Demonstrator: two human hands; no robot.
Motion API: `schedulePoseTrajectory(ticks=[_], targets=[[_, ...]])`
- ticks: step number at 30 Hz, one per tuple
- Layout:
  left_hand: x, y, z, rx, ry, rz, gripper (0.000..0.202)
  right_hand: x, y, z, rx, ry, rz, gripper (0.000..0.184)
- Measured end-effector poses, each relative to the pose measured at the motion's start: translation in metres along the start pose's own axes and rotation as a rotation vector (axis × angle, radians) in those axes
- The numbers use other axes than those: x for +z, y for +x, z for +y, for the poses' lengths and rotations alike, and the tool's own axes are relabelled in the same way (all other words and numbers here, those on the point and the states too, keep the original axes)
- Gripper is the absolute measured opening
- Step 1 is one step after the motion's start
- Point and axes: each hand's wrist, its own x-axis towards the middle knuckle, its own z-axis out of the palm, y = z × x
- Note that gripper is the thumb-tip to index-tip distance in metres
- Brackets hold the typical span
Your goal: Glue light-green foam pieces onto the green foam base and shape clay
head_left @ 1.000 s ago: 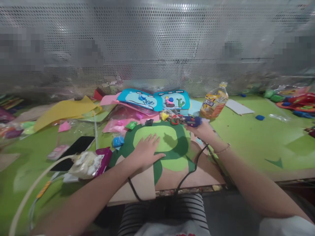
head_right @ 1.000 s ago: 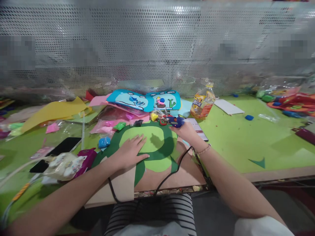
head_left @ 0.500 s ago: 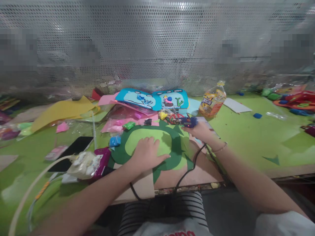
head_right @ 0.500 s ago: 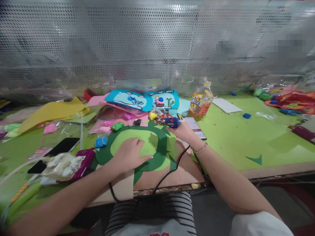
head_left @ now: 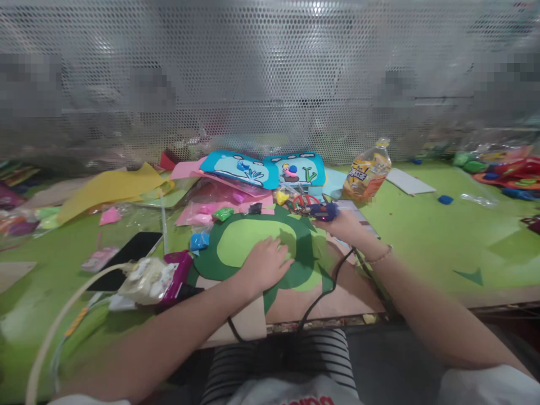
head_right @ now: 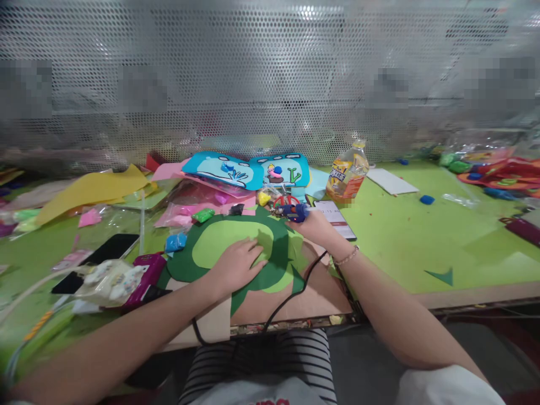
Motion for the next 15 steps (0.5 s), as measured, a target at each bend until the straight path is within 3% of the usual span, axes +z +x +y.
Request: schedulePoseTrajectory(ticks=[8, 15], targets=[[0.002, 0.002, -0.005, -0.039, -0.26, 0.042, 0.023, -0.019, 0.0, 0.008, 0.046, 0.014, -0.223, 0.026], [0.0, 0.003, 0.0, 0.06, -0.084, -0.032, 0.048, -0.014, 0.006, 0.019, 0.079, -0.05, -0.183, 0.02]])
